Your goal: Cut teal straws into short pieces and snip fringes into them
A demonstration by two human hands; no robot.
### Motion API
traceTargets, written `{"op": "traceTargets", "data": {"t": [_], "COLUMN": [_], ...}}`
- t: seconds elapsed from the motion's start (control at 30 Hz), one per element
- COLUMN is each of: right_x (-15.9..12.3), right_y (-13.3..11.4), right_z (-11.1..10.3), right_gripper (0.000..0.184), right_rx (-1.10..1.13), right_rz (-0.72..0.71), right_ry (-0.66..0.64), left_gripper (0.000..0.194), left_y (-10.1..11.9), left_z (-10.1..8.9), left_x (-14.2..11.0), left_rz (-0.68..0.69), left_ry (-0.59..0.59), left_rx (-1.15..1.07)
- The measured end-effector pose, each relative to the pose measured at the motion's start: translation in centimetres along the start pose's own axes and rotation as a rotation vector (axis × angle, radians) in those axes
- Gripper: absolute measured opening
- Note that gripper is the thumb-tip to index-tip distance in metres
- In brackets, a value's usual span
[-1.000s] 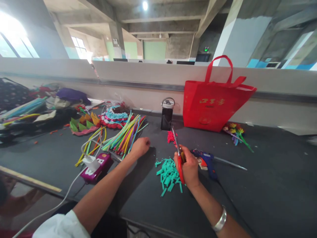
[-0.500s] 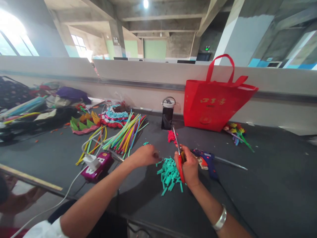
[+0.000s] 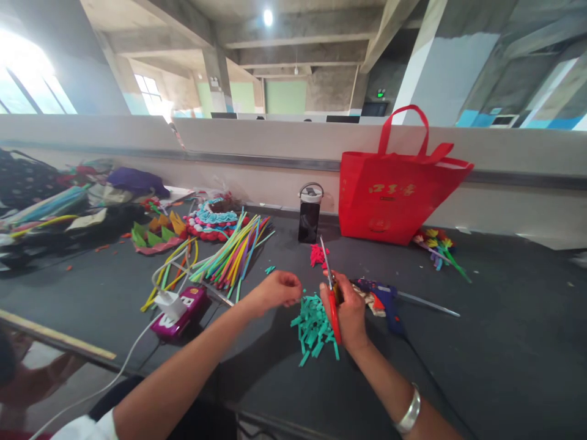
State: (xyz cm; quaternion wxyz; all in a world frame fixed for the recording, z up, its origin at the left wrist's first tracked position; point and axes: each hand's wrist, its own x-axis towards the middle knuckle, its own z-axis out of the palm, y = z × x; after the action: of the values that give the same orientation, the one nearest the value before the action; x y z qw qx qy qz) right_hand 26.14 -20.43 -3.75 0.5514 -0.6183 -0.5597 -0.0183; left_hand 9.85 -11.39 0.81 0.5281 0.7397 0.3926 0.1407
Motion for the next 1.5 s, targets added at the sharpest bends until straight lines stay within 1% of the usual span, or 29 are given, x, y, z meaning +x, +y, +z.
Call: {"op": "traceTargets", "data": {"t": [0.03,0.07,0.13,0.23,0.3,0.37,0.47,0.57,0.6,0.67,0.73,0.8,0.93,1.07,1.2,1.33,1.4,1.5], "right_x": [0.0,0.0,0.0,0.1,0.1,0.0,0.1,0.4,0.6,0.9,1.2,1.2,0.7,0.2,0.1,0.1,0.0,-0.1], "right_y": [-0.2,-0.5,-0.7,-0.5,-0.2,0.1,0.1,0.0,-0.1,-0.1,-0.1,-0.1,0.3,0.5,0.3,-0.2,-0.2,-0.2], "right_z": [-0.1,-0.1,-0.2,-0.1,0.1,0.3,0.4,0.3,0.1,-0.2,-0.4,-0.5,0.0,0.4,0.3,0.2,0.3,0.5], "right_gripper": [0.028,0.03,0.033,0.033,0.034,0.034,0.029,0.027,0.027,0.027,0.028,0.029,0.03,0.031,0.034,0.038,0.038,0.035], "right_rx": [0.033,0.067,0.126,0.165,0.148,0.136,0.164,0.192,0.203,0.225,0.235,0.226,0.17,0.15,0.132,0.048,-0.007,-0.091], "right_rz": [0.019,0.041,0.072,0.063,0.062,0.077,0.114,0.171,0.199,0.25,0.266,0.243,0.182,0.168,0.14,0.108,0.062,0.0], "right_ry": [-0.005,-0.013,-0.031,-0.049,-0.048,-0.05,-0.063,0.005,0.036,0.076,0.076,0.048,-0.011,-0.054,-0.062,-0.081,-0.115,-0.189], "left_gripper": [0.012,0.012,0.013,0.016,0.018,0.02,0.023,0.023,0.022,0.021,0.022,0.024,0.025,0.024,0.022,0.015,0.015,0.016], "left_y": [0.3,0.7,1.2,1.5,1.3,0.9,0.2,-0.4,-0.6,-0.9,-0.9,-0.8,-0.5,-0.8,-1.0,-0.4,-0.1,0.4], "left_z": [0.1,0.2,0.6,1.5,2.0,2.2,2.0,1.3,1.1,1.0,1.2,1.6,2.7,3.5,3.8,3.3,2.9,2.4], "left_x": [-0.1,-0.1,0.0,0.7,1.2,1.4,1.4,1.3,1.4,1.5,1.6,1.6,1.5,1.6,1.7,1.4,1.2,1.0], "left_rz": [-0.005,-0.003,0.019,0.036,0.036,0.042,0.063,0.065,0.067,0.093,0.142,0.194,0.255,0.227,0.187,0.193,0.203,0.24], "left_ry": [-0.056,-0.105,-0.161,-0.13,-0.095,-0.087,-0.123,-0.171,-0.164,-0.106,-0.028,0.019,0.03,0.016,-0.005,0.097,0.147,0.196], "left_rx": [-0.136,-0.226,-0.299,-0.343,-0.381,-0.422,-0.484,-0.454,-0.425,-0.383,-0.392,-0.424,-0.431,-0.412,-0.518,-0.73,-0.845,-0.916]}}
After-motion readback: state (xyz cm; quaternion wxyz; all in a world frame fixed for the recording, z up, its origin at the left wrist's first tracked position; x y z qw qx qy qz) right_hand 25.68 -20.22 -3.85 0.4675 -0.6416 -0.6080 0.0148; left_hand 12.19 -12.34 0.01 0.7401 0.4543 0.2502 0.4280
